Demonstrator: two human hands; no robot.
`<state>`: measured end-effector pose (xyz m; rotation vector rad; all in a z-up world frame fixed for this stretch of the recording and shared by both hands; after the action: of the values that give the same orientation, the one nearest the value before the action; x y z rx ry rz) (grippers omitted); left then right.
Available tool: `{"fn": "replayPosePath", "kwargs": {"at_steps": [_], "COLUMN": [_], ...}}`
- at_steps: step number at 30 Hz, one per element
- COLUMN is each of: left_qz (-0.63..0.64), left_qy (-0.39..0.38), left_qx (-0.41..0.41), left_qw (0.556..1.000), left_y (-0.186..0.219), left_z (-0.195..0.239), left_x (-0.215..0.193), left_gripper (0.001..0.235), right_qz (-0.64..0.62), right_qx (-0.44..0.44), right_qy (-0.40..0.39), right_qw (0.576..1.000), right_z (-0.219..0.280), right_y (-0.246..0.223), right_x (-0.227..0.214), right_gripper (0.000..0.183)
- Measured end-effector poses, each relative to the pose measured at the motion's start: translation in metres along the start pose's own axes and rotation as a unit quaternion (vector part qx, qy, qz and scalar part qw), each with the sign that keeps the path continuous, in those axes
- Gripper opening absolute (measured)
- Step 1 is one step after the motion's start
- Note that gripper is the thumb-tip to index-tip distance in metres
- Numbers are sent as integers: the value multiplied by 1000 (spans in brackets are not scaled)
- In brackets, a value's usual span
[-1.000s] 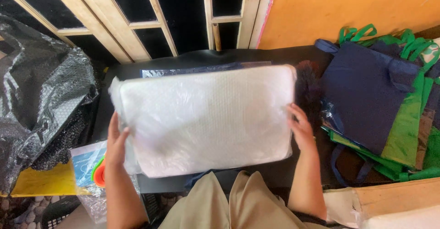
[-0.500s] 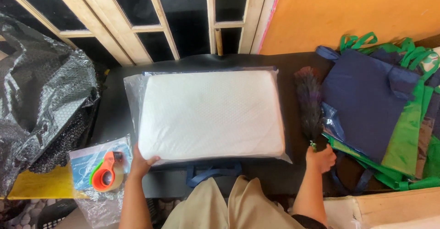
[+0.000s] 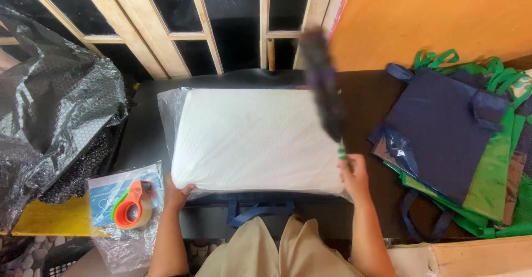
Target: Cleaning a pillow and a tote bag with a duster before inserting the pillow into the bag and wrapping it in bubble wrap for shipping.
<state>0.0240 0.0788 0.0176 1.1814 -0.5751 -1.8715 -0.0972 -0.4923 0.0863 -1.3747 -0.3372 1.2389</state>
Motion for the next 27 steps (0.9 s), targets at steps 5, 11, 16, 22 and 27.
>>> {"fn": "replayPosePath", "kwargs": {"at_steps": [5, 11, 16, 22, 27], "left_qz": [13, -28, -28, -88, -321], "left_qy": [-3, -15, -25, -57, -114], "left_qx": [-39, -23, -30, -23, 5], "left_qw": [999, 999, 999, 994, 940], "left_y": [-26, -44, -21, -39, -56], "left_z": [-10, -20, -4, -19, -40], "left_x": [6, 7, 2, 3, 0], "left_gripper": [109, 100, 104, 91, 109], "right_qz": [-6, 113, 97, 5, 60], "right_qx": [-157, -213, -210, -130, -89], "right_qy": [-378, -253, -150, -372, -343], "right_qw": [912, 937, 961, 919, 933], "right_z": [21, 2, 6, 56, 21], "right_y": [-65, -74, -93, -130, -98], "right_x": [60, 119, 137, 110, 145], "right_gripper": [33, 25, 21, 24, 26]}}
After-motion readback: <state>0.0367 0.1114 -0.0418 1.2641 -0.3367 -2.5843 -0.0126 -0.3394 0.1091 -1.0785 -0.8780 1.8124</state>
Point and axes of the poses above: each hand's wrist, its own z-axis away from the middle knuckle, its own x-axis out of the palm, y = z × x, the point moved 1 cm from there along -z, towards the middle knuckle, and after that the axes turned 14 degrees about -y, right-handed, at the moved point
